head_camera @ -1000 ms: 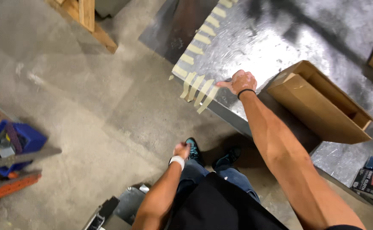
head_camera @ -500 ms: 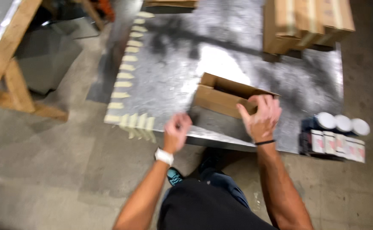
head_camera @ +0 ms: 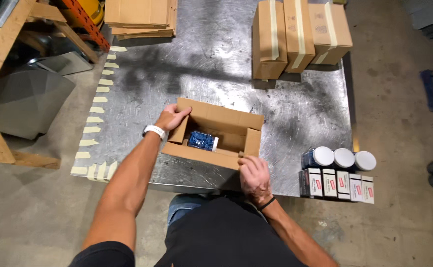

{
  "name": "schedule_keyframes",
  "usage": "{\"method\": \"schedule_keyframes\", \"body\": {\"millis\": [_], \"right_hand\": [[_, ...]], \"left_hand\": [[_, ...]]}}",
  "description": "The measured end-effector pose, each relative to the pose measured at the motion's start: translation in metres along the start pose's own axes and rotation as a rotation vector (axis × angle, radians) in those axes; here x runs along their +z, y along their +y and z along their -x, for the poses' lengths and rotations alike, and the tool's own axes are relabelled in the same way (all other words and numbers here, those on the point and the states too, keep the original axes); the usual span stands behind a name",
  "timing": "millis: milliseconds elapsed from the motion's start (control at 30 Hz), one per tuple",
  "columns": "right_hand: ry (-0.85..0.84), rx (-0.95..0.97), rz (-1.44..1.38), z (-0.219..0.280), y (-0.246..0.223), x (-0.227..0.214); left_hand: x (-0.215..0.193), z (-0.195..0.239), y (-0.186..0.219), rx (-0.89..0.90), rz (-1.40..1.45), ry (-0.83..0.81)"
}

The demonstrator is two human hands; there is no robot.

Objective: The person assembles cardboard boxes and packs them with small canisters and containers, securing the boxes with strips of tape from the edge of a metal table.

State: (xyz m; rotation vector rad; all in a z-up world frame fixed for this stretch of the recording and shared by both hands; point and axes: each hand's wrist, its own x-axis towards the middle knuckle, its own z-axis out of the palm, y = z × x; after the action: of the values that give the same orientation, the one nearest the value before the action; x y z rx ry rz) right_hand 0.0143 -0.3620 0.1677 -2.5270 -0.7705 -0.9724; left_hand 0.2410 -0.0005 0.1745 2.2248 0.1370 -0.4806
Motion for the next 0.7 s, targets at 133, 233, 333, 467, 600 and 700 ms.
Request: {"method": "schedule_keyframes", "body": {"millis": [133, 233, 333, 467, 600, 700], "right_hand": [[-0.086, 0.03, -0.025, -0.028, -0.017, -0.03], [-0.199, 0.074, -0.024, -0.043, -0.006, -0.028], [-0.428, 0.104, 0.006, -0.083, -0.002, -0.039], [-0.747, 0.133, 0.134, -0.123, 0.004, -0.056], [-0.502, 0.173, 0.324, -0.095, 0.036, -0.056], [-0.441, 0.358, 0.357, -0.052, 0.056, -0.05]], "left_hand": [[0.011, 0.012, 0.023, -0.234, 0.178, 0.14], [0.017, -0.019, 0.003, -0.32, 0.135, 0.152], [0.026, 0.021, 0.043, -0.191, 0.069, 0.392], [0.035, 0.082, 0.067, 0.466, -0.354, 0.657], [-0.018, 0.121, 0.077, 0.392, -0.268, 0.215], [-0.052, 0.13, 0.067, 0.477, -0.086, 0.061]]}}
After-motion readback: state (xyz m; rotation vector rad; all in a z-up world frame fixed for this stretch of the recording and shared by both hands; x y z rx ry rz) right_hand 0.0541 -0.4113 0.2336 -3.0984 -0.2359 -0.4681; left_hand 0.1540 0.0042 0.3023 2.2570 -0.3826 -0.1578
